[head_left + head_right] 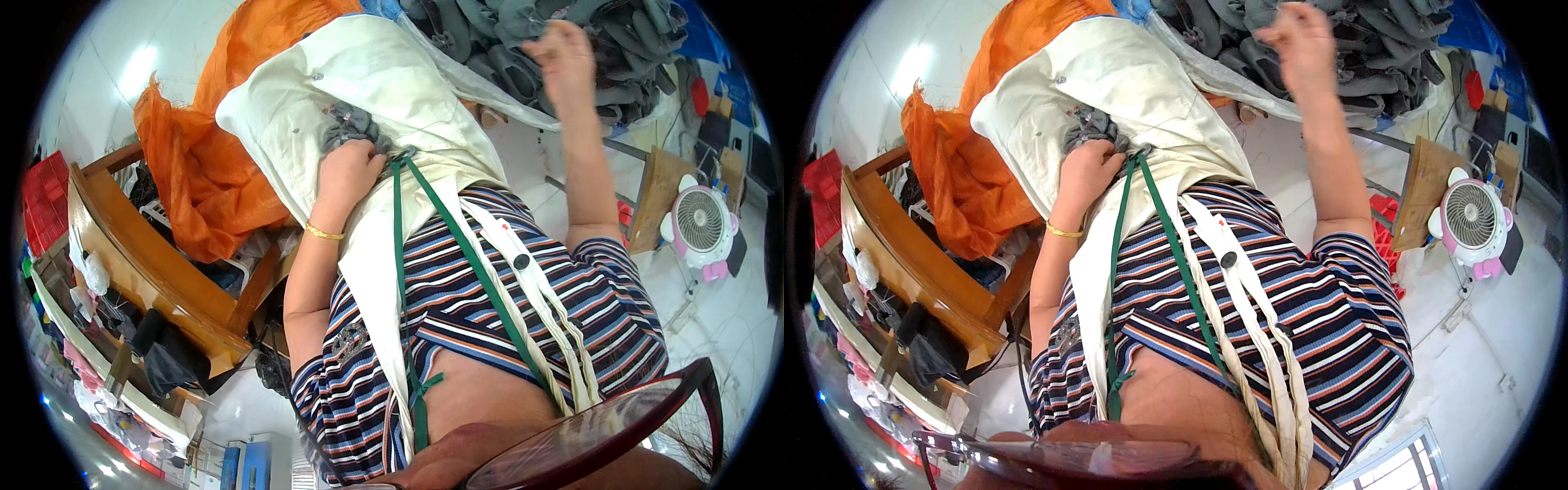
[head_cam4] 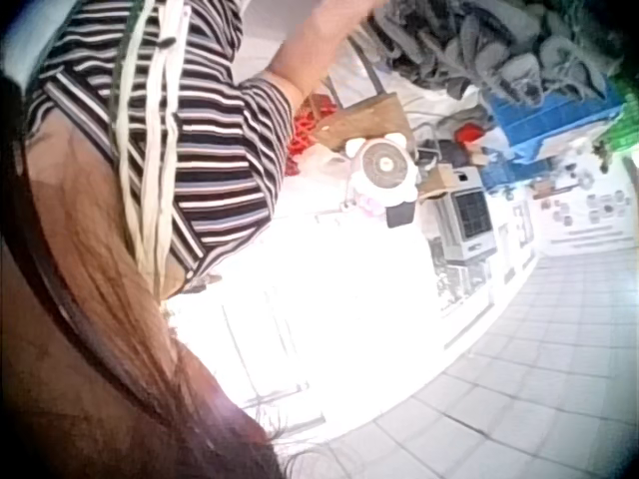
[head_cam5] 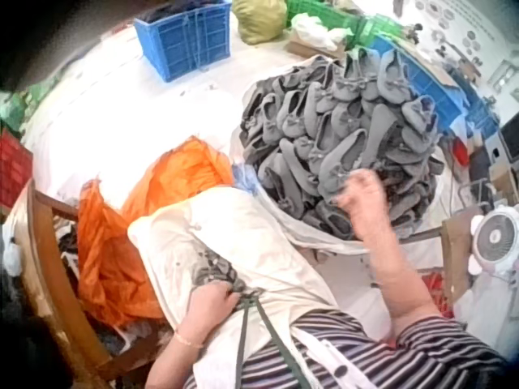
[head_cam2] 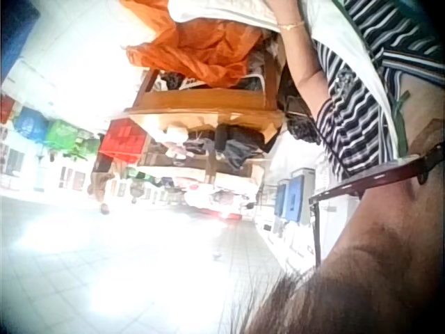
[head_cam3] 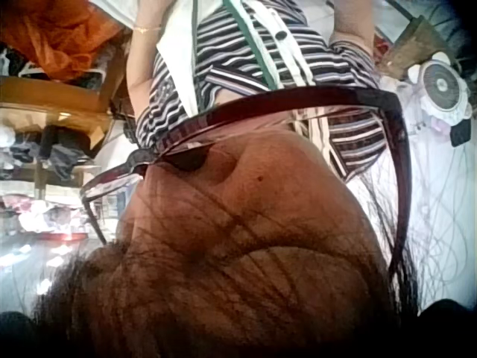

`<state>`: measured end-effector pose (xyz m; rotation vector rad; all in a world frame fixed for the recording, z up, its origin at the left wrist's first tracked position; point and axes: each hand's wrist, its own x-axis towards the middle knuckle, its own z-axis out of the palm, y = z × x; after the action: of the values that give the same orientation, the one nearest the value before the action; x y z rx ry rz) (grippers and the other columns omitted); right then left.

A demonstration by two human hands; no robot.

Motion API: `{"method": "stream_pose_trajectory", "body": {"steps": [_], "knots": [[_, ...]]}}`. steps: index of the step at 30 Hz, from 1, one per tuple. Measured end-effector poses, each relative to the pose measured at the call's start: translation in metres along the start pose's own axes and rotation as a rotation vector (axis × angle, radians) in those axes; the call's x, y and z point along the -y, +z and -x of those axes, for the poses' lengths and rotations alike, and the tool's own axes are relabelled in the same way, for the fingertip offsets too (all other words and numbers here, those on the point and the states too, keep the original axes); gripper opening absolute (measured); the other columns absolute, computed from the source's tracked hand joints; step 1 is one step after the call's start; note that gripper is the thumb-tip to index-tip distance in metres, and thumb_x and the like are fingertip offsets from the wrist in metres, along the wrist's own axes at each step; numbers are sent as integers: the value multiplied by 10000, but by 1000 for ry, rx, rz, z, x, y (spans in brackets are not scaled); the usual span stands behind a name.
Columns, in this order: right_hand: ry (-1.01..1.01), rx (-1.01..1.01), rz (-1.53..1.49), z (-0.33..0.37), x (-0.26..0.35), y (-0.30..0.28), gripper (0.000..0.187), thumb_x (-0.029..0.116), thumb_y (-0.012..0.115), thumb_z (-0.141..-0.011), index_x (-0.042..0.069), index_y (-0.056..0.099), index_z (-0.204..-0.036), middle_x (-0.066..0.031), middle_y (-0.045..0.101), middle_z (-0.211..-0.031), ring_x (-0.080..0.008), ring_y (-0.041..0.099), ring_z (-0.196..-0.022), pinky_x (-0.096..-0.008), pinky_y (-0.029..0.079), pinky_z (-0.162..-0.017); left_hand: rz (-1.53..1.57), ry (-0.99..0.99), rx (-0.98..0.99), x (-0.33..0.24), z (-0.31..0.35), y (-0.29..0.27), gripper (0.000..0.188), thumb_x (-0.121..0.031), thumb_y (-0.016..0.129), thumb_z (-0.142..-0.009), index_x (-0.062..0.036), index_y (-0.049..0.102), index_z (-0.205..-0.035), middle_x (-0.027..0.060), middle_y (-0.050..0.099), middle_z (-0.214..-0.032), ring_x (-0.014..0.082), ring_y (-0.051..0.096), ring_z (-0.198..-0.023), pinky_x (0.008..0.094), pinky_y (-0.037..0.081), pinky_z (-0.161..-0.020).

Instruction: The person is sitting on the floor in a workshop, sewing grey slip-on shoes by hand. They use a needle and thread to stitch the edges of the shoes, occasionally picking up new shoes from a large pile nearby. The person works on one shoe at a time, manipulating the fabric and thread with both hands.

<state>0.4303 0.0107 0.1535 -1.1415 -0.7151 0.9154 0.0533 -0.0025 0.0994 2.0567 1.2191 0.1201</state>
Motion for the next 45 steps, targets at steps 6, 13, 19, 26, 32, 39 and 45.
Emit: {"method": "stream_pose_trajectory", "body": {"steps": [6,13,19,26,32,39,45], "knots": [[280,737,509,68,-51,102,196,229,659,-965,51,674,-1045,10,658,-907,-101,601,-772,-260,495,-706,0,-57,-221,-30,17,-41,183,-226,706,-801,-51,689,-853,108,662,-889,308,631,-822,414,508,-671],[167,996,571,94,-46,153,216,209,666,-931,5,685,-999,-48,645,-876,-116,569,-799,-269,463,-719,498,-17,-283,-22,37,-39,205,-114,775,-809,-24,666,-958,72,684,-987,185,642,-852,294,520,-746],[-34,892,416,108,-51,154,158,160,640,-947,29,693,-1019,-54,616,-846,-159,571,-778,-274,455,-717,1057,-127,-188,-3,45,-24,247,-107,725,-909,13,669,-1118,26,681,-937,106,610,-812,237,496,-757],[-310,871,446,114,-46,154,145,127,634,-960,38,689,-1061,-64,624,-871,-162,598,-787,-270,473,-689,1437,-281,-108,-14,50,-36,205,-39,688,-925,24,663,-1118,43,671,-982,90,600,-819,249,500,-790],[221,851,447,92,-38,147,203,139,611,-988,21,642,-1151,-61,674,-904,-110,639,-816,-242,508,-756,591,68,-380,2,54,-31,246,42,730,-798,-41,698,-1027,83,701,-989,215,647,-954,312,513,-836],[236,1241,596,84,-27,149,119,76,626,-936,45,681,-1038,-51,675,-811,-121,623,-673,-253,487,-641,358,259,-435,-1,53,-38,319,56,752,-694,-67,703,-984,80,706,-1016,302,636,-1055,380,503,-910],[159,1281,588,85,-30,149,159,77,642,-907,67,697,-1056,-73,679,-770,-161,620,-616,-265,474,-602,356,287,-464,-3,53,-39,313,26,774,-677,-90,713,-962,58,717,-996,286,642,-1037,380,501,-906]]}}
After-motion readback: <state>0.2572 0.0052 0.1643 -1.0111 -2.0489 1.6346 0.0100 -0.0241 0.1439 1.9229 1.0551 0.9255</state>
